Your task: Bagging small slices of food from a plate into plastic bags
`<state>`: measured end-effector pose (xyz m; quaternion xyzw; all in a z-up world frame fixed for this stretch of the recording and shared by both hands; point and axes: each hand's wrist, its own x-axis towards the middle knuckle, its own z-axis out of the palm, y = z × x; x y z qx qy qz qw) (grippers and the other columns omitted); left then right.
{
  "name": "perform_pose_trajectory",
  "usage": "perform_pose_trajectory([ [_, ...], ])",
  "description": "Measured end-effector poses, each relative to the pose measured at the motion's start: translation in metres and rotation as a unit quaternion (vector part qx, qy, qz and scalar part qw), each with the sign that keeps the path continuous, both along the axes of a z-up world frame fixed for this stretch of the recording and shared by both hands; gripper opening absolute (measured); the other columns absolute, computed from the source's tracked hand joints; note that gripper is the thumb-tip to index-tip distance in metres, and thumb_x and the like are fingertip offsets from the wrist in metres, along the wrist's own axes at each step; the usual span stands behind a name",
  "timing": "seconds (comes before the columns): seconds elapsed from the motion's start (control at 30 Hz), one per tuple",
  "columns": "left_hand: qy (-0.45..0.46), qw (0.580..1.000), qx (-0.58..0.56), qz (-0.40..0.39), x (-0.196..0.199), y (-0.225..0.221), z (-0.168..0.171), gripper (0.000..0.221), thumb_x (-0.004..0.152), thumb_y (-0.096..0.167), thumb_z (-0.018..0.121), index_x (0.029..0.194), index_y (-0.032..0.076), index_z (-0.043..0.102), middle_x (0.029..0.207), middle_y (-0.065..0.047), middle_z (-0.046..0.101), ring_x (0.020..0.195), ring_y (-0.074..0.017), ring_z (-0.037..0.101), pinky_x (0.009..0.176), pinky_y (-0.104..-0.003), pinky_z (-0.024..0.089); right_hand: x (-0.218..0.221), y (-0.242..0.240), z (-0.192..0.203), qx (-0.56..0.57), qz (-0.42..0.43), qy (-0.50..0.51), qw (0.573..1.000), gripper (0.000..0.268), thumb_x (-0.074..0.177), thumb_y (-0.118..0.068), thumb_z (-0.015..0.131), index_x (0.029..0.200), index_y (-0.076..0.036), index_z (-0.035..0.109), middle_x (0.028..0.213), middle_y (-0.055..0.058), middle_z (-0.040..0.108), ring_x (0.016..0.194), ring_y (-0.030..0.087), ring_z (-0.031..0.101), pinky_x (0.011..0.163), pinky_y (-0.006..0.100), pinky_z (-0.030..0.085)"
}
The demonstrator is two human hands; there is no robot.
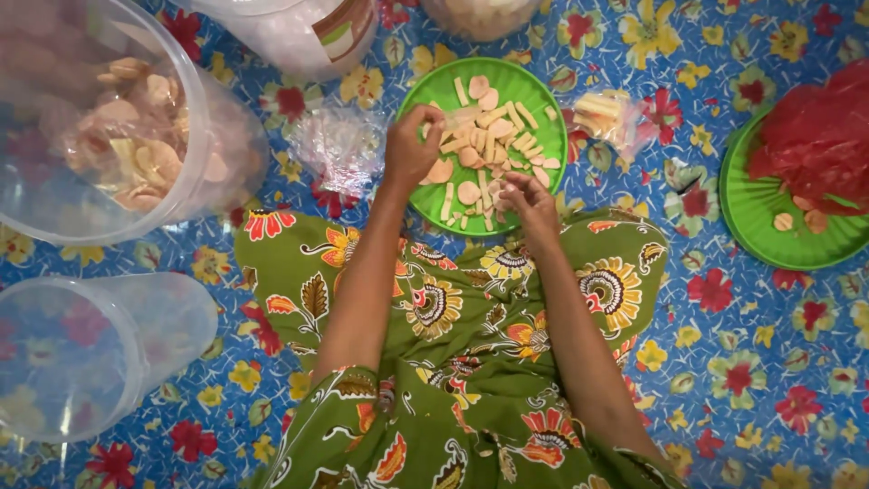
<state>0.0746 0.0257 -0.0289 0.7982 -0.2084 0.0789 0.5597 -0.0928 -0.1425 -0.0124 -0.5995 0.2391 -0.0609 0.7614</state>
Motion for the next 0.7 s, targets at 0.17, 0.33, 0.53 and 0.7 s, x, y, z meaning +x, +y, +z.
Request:
perform_pose_trajectory([
  [0.17, 0.055, 0.995, -0.068, -0.054, -0.021, 0.002, 0.008, 0.011, 0.076, 0.013, 0.072, 0.085, 0.018, 0.068, 0.078, 0.000, 0.068, 0.077, -0.0188, 0.067, 0.074, -0.029, 0.051, -0.001, -0.001, 0.003, -0.031, 0.014, 0.008, 0.999, 0.021, 0.088, -0.018, 0.064, 0.105, -0.004, 0.064, 0.085, 0.008, 0.064, 0.075, 0.013, 0.064, 0.066, 0.024, 0.055],
  [0.33, -0.132, 0.987, 0.072, -0.057, -0.060, -0.015, 0.037, 0.004, 0.080, 0.015, 0.067, 0.079, 0.017, 0.064, 0.075, 0.001, 0.059, 0.072, -0.0209, 0.061, 0.073, -0.036, 0.047, -0.004, 0.007, 0.017, 0.011, 0.025, -0.001, 1.000, 0.024, 0.090, -0.022, 0.061, 0.104, -0.003, 0.064, 0.086, 0.010, 0.065, 0.076, 0.015, 0.065, 0.069, 0.026, 0.056],
  [0.53, -0.359, 0.920, 0.132, -0.087, -0.094, -0.037, 0.035, 0.010, 0.079, 0.014, 0.065, 0.074, 0.013, 0.056, 0.076, -0.002, 0.050, 0.076, -0.0226, 0.055, 0.090, -0.047, 0.039, -0.010, 0.004, 0.007, 0.053, -0.018, -0.026, 0.998, 0.024, 0.088, -0.018, 0.064, 0.107, -0.003, 0.059, 0.091, 0.007, 0.060, 0.079, 0.015, 0.063, 0.073, 0.029, 0.057],
  [0.7, -0.094, 0.986, 0.022, -0.139, -0.090, -0.021, 0.030, 0.039, 0.069, 0.004, 0.056, 0.106, 0.017, 0.061, 0.118, -0.010, 0.049, 0.114, -0.0347, 0.048, 0.097, -0.051, 0.037, -0.014, -0.010, -0.020, 0.083, -0.043, -0.018, 0.995, 0.013, 0.088, -0.011, 0.062, 0.100, -0.008, 0.059, 0.085, 0.002, 0.060, 0.075, 0.011, 0.065, 0.070, 0.023, 0.057],
])
